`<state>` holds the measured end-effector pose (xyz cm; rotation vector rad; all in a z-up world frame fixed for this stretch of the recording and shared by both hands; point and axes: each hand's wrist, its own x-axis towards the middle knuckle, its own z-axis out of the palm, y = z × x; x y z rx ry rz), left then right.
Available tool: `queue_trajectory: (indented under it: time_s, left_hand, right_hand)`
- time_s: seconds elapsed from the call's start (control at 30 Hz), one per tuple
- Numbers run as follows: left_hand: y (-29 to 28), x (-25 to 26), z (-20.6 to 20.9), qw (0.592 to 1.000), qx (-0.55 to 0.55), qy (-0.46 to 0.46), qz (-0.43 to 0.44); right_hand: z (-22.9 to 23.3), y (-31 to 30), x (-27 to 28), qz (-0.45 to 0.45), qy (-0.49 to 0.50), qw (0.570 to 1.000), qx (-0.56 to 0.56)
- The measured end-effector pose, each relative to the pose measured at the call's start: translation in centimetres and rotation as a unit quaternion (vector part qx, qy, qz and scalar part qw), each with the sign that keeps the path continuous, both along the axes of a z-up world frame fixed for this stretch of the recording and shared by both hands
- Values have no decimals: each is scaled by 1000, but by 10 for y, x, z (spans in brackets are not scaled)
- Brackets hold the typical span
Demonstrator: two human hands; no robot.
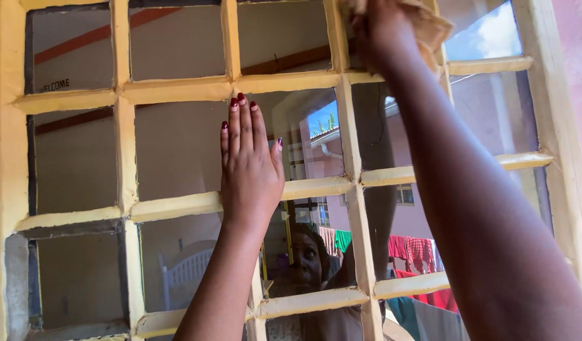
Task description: Cleaning the glass panes of a wooden door with a cloth.
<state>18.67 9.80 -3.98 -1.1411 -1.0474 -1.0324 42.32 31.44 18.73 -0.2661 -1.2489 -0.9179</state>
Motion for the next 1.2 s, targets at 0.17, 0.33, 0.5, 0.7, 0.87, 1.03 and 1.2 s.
queue_trajectory:
  time_s: [0.17, 0.33, 0.5, 0.7, 0.87, 1.03, 1.2]
  left_hand:
    - [-2, -2, 1, 1000, 0, -3, -9]
    - [2, -2, 4, 1000, -6, 11, 8]
    - [-3, 1, 0, 1000, 0, 14, 12]
    - [-4, 0, -2, 999, -3, 10, 31]
    - [-4, 4, 1, 1000, 4, 19, 25]
    - [-5, 2, 0, 1000, -1, 13, 26]
    - [-1, 1, 2, 999, -1, 24, 32]
  right_hand:
    - [-76, -98, -7, 78, -103, 991, -32]
    - [-137, -113, 17, 10, -140, 984, -111]
    - [-143, -88, 29, -68, -61, 996, 7]
    - [-107, -79, 54, -57, 23, 978, -201]
    - [-43, -34, 63, -55, 32, 993, -101]
    - [-4, -4, 51, 15, 3, 1000, -18]
    - [-61, -61, 63, 88, -106, 990, -30]
